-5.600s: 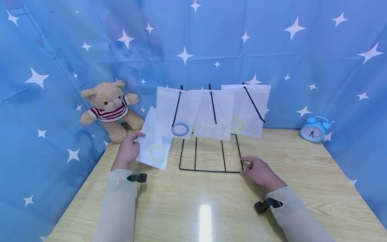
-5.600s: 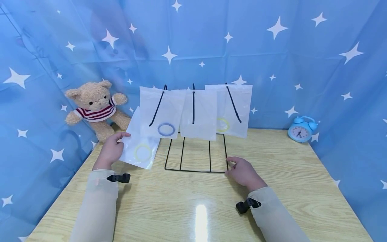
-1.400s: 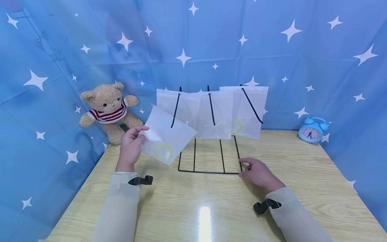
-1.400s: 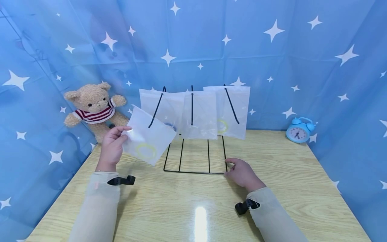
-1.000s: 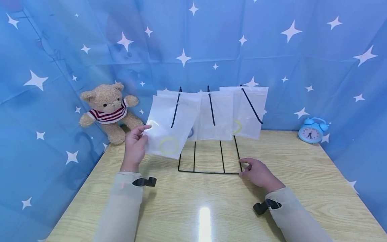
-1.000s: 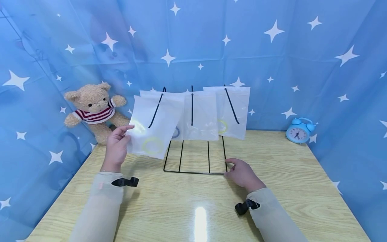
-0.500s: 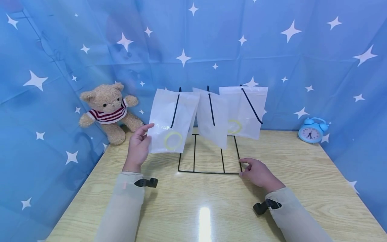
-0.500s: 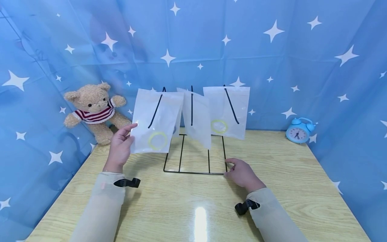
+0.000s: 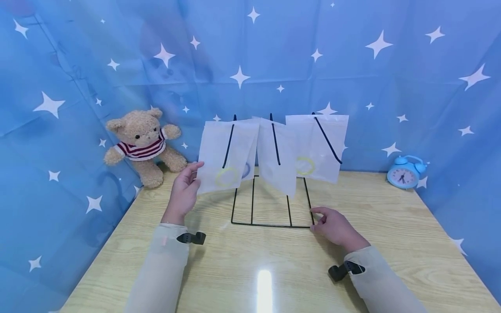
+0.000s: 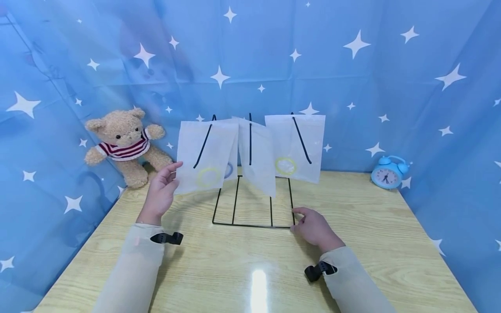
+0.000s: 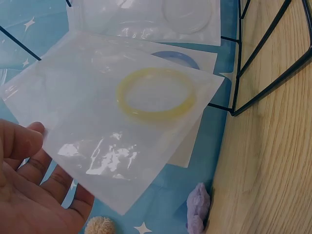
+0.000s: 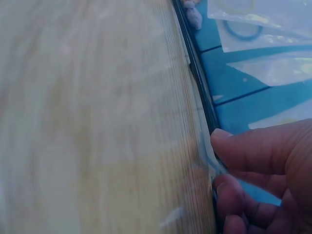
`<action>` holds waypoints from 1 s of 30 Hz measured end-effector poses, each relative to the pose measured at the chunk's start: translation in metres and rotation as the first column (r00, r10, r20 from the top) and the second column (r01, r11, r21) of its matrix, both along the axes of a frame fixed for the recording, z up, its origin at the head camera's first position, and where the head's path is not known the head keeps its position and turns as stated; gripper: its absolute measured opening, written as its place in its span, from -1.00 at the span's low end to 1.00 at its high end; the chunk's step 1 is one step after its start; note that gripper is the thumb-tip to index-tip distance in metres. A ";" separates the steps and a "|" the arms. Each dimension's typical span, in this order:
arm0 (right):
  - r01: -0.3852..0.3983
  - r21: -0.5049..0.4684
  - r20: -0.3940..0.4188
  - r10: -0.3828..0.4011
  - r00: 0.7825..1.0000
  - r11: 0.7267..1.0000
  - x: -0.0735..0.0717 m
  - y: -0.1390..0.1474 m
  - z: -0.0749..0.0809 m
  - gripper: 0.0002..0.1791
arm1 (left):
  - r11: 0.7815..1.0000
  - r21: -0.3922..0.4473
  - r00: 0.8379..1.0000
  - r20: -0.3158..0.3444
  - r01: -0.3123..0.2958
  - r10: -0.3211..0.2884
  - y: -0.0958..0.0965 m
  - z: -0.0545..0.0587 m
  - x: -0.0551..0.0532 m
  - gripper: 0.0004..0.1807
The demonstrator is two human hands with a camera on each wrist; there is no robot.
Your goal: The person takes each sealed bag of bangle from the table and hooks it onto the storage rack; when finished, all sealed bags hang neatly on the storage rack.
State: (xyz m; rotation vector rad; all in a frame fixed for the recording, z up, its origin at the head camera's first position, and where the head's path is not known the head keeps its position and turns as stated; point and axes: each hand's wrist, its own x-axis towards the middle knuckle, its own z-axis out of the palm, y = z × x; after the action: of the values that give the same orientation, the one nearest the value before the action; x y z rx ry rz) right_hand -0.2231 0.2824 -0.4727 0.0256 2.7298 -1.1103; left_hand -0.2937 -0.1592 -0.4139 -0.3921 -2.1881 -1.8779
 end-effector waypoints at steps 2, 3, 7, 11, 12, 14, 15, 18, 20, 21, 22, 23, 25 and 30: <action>-0.002 -0.002 -0.007 0.002 1.000 1.000 -0.001 0.001 -0.002 -0.33 | 1.000 -0.008 1.000 -0.002 0.007 -0.007 0.000 -0.001 0.000 -0.44; -0.003 -0.005 -0.009 0.003 1.000 1.000 -0.002 0.001 -0.002 -0.33 | 1.000 -0.015 1.000 -0.002 0.011 -0.011 0.000 -0.001 0.000 -0.44; -0.008 -0.011 -0.002 0.008 1.000 1.000 -0.003 0.002 -0.006 -0.33 | 0.999 -0.040 1.000 0.015 0.024 -0.023 -0.001 -0.005 0.000 -0.43; -0.011 -0.014 0.001 0.011 1.000 1.000 -0.004 0.001 -0.009 -0.34 | 0.998 -0.050 0.999 0.026 0.041 -0.040 0.000 -0.009 -0.001 -0.43; -0.012 -0.015 0.002 0.012 1.000 1.000 -0.004 0.001 -0.009 -0.33 | 0.998 -0.048 0.999 0.025 0.046 -0.044 0.000 -0.009 -0.001 -0.44; -0.016 -0.020 0.003 0.016 1.000 1.000 -0.005 0.001 -0.009 -0.33 | 0.998 -0.042 0.998 0.028 0.053 -0.051 0.002 -0.010 -0.002 -0.44; -0.019 -0.026 0.005 0.019 1.000 0.999 -0.006 0.002 -0.009 -0.32 | 0.998 -0.038 0.998 0.029 0.055 -0.054 0.003 -0.010 -0.002 -0.44; -0.029 -0.042 0.012 0.030 0.999 0.999 -0.009 0.006 -0.010 -0.29 | 0.998 -0.033 0.998 0.031 0.050 -0.049 0.005 -0.011 -0.004 -0.44; -0.037 -0.054 0.012 0.038 0.999 0.998 -0.012 0.009 -0.009 -0.26 | 0.998 -0.035 0.999 0.026 0.043 -0.042 0.005 -0.011 -0.006 -0.45; -0.041 -0.056 0.011 0.042 0.999 0.998 -0.013 0.011 -0.009 -0.25 | 0.999 -0.034 0.999 0.023 0.040 -0.039 0.006 -0.012 -0.007 -0.45; -0.044 -0.058 0.009 0.045 0.999 0.997 -0.014 0.013 -0.009 -0.24 | 0.999 -0.035 0.999 0.020 0.037 -0.037 0.006 -0.012 -0.009 -0.45; -0.047 -0.058 0.008 0.048 0.999 0.997 -0.013 0.014 -0.009 -0.24 | 0.999 -0.038 0.999 0.019 0.036 -0.035 0.005 -0.014 -0.009 -0.45; -0.054 -0.050 0.000 0.054 0.999 0.997 -0.012 0.019 -0.010 -0.24 | 0.998 -0.058 0.999 0.027 0.032 -0.031 0.002 -0.018 -0.008 -0.45; -0.042 0.023 -0.062 0.043 0.997 0.999 -0.009 0.038 -0.008 -0.22 | 0.972 -0.234 0.997 0.081 0.004 0.016 -0.015 -0.028 -0.003 -0.41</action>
State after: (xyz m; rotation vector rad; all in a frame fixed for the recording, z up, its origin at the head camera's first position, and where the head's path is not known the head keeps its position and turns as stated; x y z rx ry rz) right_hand -0.2316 0.3201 -0.4805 -0.0648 2.7831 -1.0874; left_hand -0.2967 -0.1738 -0.4415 -0.3542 -2.4726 -1.6640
